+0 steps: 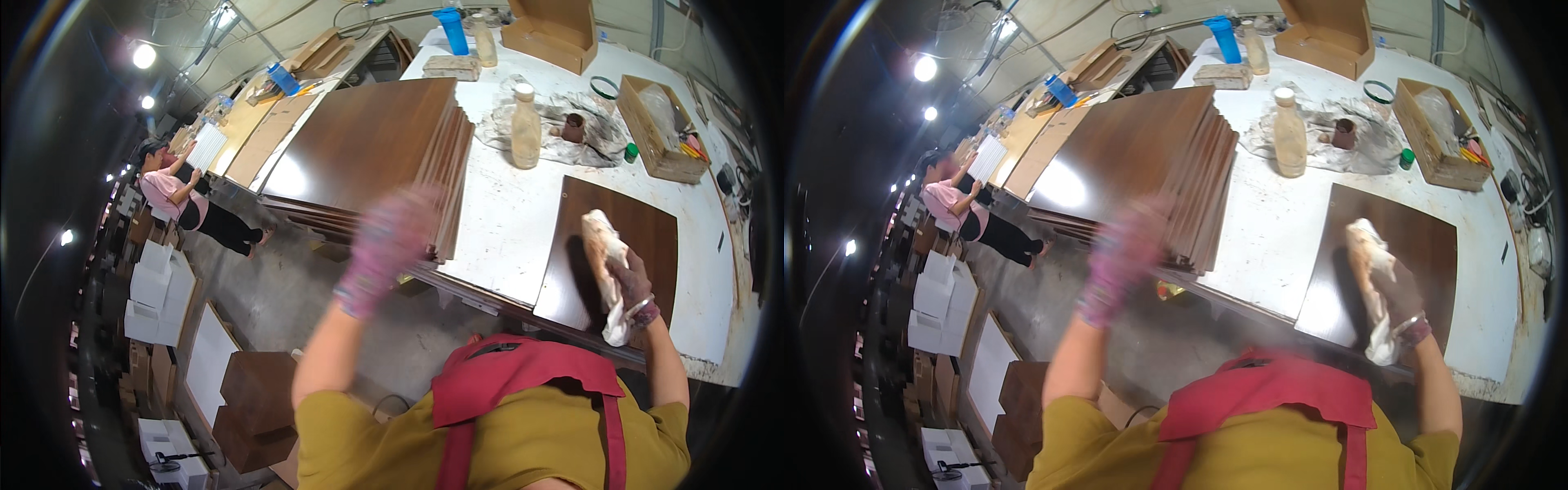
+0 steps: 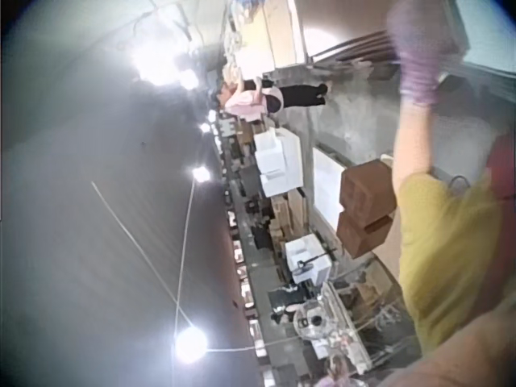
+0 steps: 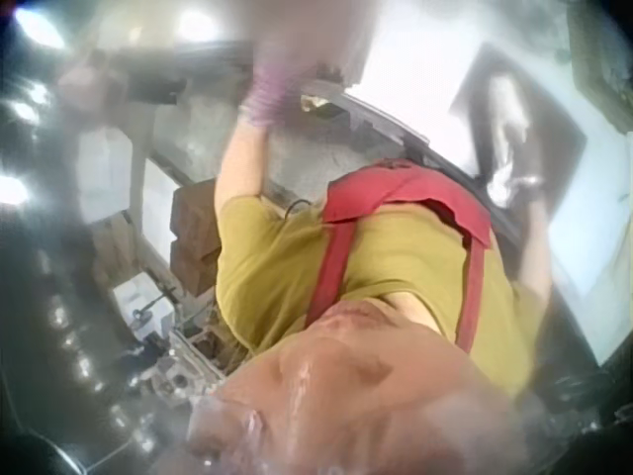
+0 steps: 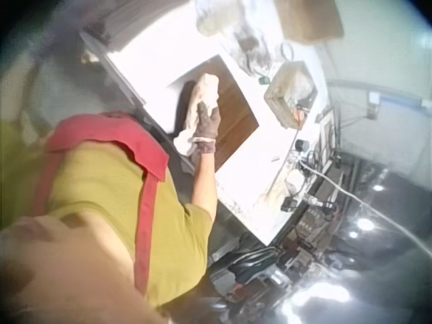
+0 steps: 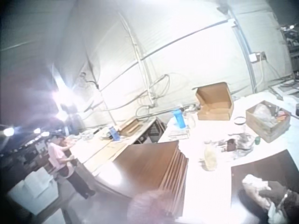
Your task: The person wipes several dark wood furniture panels with a white cloth, applying a liquid from a small bottle and rubbing the surface to clean it before stacking each finished piece.
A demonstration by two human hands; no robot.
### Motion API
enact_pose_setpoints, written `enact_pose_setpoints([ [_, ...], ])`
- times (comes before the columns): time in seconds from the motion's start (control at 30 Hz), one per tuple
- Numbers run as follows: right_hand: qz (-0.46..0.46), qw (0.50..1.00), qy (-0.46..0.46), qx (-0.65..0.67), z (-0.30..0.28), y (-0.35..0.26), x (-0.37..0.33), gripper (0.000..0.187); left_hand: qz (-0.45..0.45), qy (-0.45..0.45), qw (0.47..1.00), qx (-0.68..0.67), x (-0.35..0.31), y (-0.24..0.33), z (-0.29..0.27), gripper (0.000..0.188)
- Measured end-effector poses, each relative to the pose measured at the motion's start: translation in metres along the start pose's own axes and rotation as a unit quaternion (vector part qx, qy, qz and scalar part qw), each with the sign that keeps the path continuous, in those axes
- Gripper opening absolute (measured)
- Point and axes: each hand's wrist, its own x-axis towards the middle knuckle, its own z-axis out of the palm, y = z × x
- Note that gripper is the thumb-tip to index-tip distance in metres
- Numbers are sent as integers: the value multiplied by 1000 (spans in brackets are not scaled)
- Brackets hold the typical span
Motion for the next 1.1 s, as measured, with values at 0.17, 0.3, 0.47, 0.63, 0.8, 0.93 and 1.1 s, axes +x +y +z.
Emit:
enact_pose_setpoints([
  [0.17,47,980,-124,147,135,-32,46,48,-141,129,890,413,-63,-214,-123,36],
  [0.3,25,981,-155,114,172,-29,91,67,-418,-42,845,331,-99,-311,-123,53],
  [0.47,4,994,-98,39,205,-34,145,74,-339,-63,852,395,-90,-284,-118,50],
  [0.63,-153,959,-91,-219,269,-110,154,49,-353,-125,845,382,-82,-198,-124,46],
  [0.8,80,972,-208,74,275,-124,172,58,-391,-24,914,109,-125,-225,-150,49],
  [0.93,-87,978,-185,28,290,-98,184,36,-457,90,846,-260,-171,-280,-150,43],
  [1.1,-92,965,-181,167,269,-74,155,20,-412,0,895,-170,-148,-199,-139,40],
])
